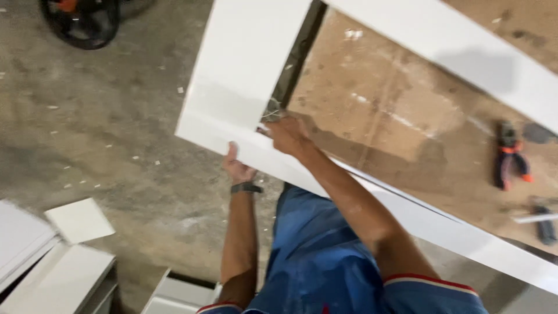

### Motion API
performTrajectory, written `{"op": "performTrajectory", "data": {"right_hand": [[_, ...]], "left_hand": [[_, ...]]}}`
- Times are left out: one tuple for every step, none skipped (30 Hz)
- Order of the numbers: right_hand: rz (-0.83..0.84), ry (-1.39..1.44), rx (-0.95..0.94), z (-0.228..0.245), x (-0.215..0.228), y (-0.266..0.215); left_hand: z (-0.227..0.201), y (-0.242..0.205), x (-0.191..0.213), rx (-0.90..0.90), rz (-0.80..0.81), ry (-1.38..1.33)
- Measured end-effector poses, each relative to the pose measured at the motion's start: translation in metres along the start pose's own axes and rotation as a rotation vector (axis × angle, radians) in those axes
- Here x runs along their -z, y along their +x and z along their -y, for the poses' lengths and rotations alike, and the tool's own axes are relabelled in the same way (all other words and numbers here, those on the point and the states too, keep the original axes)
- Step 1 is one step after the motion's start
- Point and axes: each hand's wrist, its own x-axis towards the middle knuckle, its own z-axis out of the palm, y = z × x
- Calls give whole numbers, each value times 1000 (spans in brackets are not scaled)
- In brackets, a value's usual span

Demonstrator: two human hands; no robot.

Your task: Installing white plastic trim onto a rectangular white wooden frame using cutting tools and a utility knife.

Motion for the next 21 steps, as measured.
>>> {"op": "performTrajectory", "data": {"right_hand": [[0,-12,-18,-11,-20,9],[-92,-90,129,-30,-43,13],[-181,-174,276,-51,-65,16],[-193,-170,258,-53,-62,6],[-353,-59,266,-51,-59,-4],[-507,58,305,-40,-57,-7],[-513,66,319,-30,-49,-6],[-417,128,201,-21,-40,-5],[-318,190,84,-14,-32,-4],[-324,196,82,-9,-26,-3],[-267,132,26,-4,-21,-2],[-202,67,-28,1,-17,-2],[-200,71,-27,-3,-20,-2],[-218,42,8,-5,-24,-1],[-236,13,43,-6,-26,1],[-237,7,53,-5,-21,-1],[-202,18,45,-3,-16,-2],[-165,30,37,0,-13,-5],[-163,26,46,3,-16,-4],[-162,17,46,3,-16,-3],[-162,8,46,2,-16,-2]], "left_hand": [[-10,-5,-14,14,6,-15],[-14,-8,-29,94,-7,-19],[-18,-9,-44,174,-20,-21],[-10,-7,-40,188,-5,-14],[-4,-5,-36,168,-51,-37],[-9,-5,-27,118,-111,-60],[-10,-7,-24,103,-111,-51],[-9,-6,-21,109,-41,-78],[-7,-6,-18,115,28,-104],[-7,-5,-21,118,32,-96],[-8,-4,-24,133,26,-136],[-8,-6,-24,145,13,-179],[-6,-4,-18,145,9,-176],[-4,-2,-12,123,53,-163],[-4,0,-6,100,97,-149],[-5,0,-14,89,97,-153],[-7,0,-22,108,99,-166],[-10,-3,-27,128,98,-177],[-8,0,-11,118,96,-181],[-4,4,2,142,238,-285],[1,9,15,161,383,-388]]}}
